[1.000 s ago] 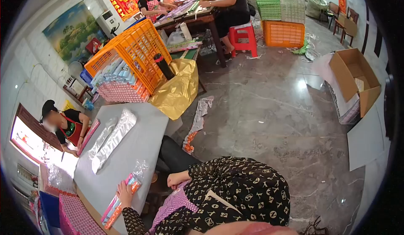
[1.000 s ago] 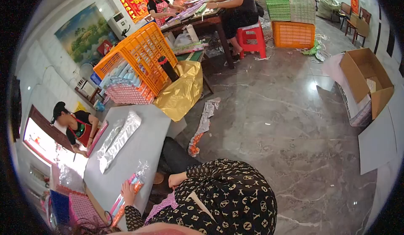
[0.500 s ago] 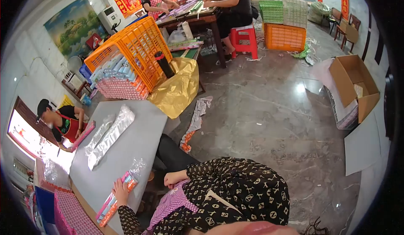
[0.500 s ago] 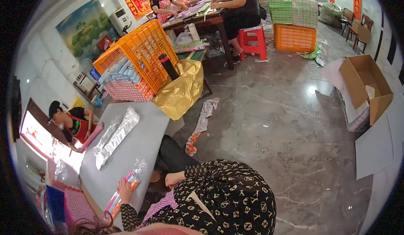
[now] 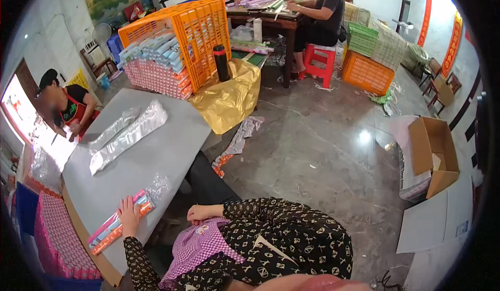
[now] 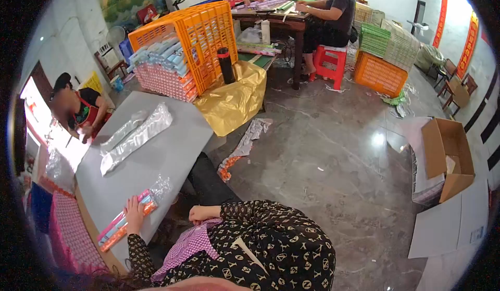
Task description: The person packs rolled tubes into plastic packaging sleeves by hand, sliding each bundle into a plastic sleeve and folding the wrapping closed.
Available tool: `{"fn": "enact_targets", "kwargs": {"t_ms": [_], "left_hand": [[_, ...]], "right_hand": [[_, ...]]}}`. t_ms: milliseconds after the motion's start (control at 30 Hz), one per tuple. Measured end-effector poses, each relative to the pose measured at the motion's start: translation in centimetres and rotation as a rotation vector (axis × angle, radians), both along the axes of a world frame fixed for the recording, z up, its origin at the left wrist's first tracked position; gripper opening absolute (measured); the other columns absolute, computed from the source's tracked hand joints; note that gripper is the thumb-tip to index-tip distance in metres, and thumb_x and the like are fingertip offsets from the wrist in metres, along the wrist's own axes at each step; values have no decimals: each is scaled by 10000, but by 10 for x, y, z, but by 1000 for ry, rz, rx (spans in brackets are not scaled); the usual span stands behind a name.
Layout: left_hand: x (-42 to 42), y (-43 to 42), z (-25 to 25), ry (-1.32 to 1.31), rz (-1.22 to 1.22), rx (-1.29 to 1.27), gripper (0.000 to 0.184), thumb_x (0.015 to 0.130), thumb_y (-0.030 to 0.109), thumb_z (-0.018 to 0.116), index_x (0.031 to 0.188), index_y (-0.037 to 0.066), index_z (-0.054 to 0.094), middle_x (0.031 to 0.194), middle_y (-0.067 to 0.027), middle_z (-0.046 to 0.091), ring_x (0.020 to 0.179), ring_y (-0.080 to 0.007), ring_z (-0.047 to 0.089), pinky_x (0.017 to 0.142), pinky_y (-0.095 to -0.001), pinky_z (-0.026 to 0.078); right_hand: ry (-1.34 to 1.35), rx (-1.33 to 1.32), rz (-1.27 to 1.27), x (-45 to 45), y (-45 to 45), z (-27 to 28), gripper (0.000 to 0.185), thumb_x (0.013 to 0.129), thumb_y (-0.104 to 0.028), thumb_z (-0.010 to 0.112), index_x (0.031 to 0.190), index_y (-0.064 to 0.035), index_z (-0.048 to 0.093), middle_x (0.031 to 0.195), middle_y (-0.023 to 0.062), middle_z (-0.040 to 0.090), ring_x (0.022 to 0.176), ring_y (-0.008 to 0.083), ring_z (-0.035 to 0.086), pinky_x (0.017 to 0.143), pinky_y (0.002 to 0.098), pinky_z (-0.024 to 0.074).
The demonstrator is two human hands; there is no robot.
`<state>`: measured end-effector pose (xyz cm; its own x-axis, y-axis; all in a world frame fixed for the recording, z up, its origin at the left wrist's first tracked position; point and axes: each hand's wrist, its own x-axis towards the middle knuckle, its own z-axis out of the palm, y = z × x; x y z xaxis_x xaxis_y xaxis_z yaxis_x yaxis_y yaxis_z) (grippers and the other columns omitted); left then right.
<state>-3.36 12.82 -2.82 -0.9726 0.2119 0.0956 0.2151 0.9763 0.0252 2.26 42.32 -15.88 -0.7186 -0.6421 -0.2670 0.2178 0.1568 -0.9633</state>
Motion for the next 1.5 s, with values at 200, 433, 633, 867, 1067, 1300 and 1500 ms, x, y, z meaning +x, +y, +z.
{"fn": "enact_targets", "kwargs": {"t_ms": [200, 433, 633, 867, 1067, 1300, 1500], "left_hand": [[-3, -4, -4, 22, -7, 12, 538, 931, 384, 427, 1383, 94, 401, 1436, -112, 398, 1352, -353, 305, 1082, -571, 177], [0, -1, -1, 14, 17, 22, 537, 928, 368, 437, 1388, 94, 397, 1448, -106, 383, 1365, -341, 282, 1095, -559, 162], [-1, 0, 3, -16, 41, 19, 540, 935, 376, 433, 1402, 109, 382, 1458, -93, 371, 1374, -332, 269, 1103, -552, 152], [-4, -2, 1, -9, 21, -77, 560, 950, 438, 375, 1410, 117, 369, 1456, -92, 371, 1368, -333, 281, 1086, -550, 192], [3, 3, 10, -8, -15, -112, 534, 938, 397, 419, 1382, 100, 396, 1440, -106, 386, 1352, -355, 295, 1068, -575, 203], [7, 7, 11, -30, 18, -41, 550, 939, 399, 410, 1394, 92, 382, 1444, -110, 382, 1369, -329, 275, 1087, -561, 182], [8, 5, 10, -24, 23, 31, 545, 945, 394, 410, 1394, 87, 383, 1443, -124, 376, 1363, -340, 284, 1104, -541, 166]], "right_hand": [[-16, 47, 21, -1, -5, 1, 241, 906, -176, 525, 962, 32, 633, 806, 121, 666, 668, 171, 648, 570, 284, 541], [-19, 57, 17, 0, -5, 0, 242, 908, -175, 519, 971, 28, 636, 813, 122, 669, 669, 166, 647, 558, 283, 538], [-5, 8, 17, 2, -6, -1, 248, 905, -173, 519, 980, 31, 638, 814, 131, 670, 679, 183, 654, 575, 296, 546], [13, -12, 15, 2, -1, 5, 257, 894, -183, 527, 959, 36, 644, 805, 127, 667, 679, 190, 654, 579, 294, 548], [-32, -93, -46, 5, -4, 6, 211, 844, -143, 563, 857, 47, 655, 722, 119, 664, 616, 183, 640, 550, 313, 534], [-109, -128, -55, 6, 7, 26, 237, 875, -189, 547, 953, 12, 646, 767, 110, 661, 596, 175, 625, 519, 282, 513], [56, -256, -66, -49, 26, 107, 274, 924, -207, 506, 1071, 2, 606, 838, 60, 653, 666, 113, 610, 571, 240, 497]]}}
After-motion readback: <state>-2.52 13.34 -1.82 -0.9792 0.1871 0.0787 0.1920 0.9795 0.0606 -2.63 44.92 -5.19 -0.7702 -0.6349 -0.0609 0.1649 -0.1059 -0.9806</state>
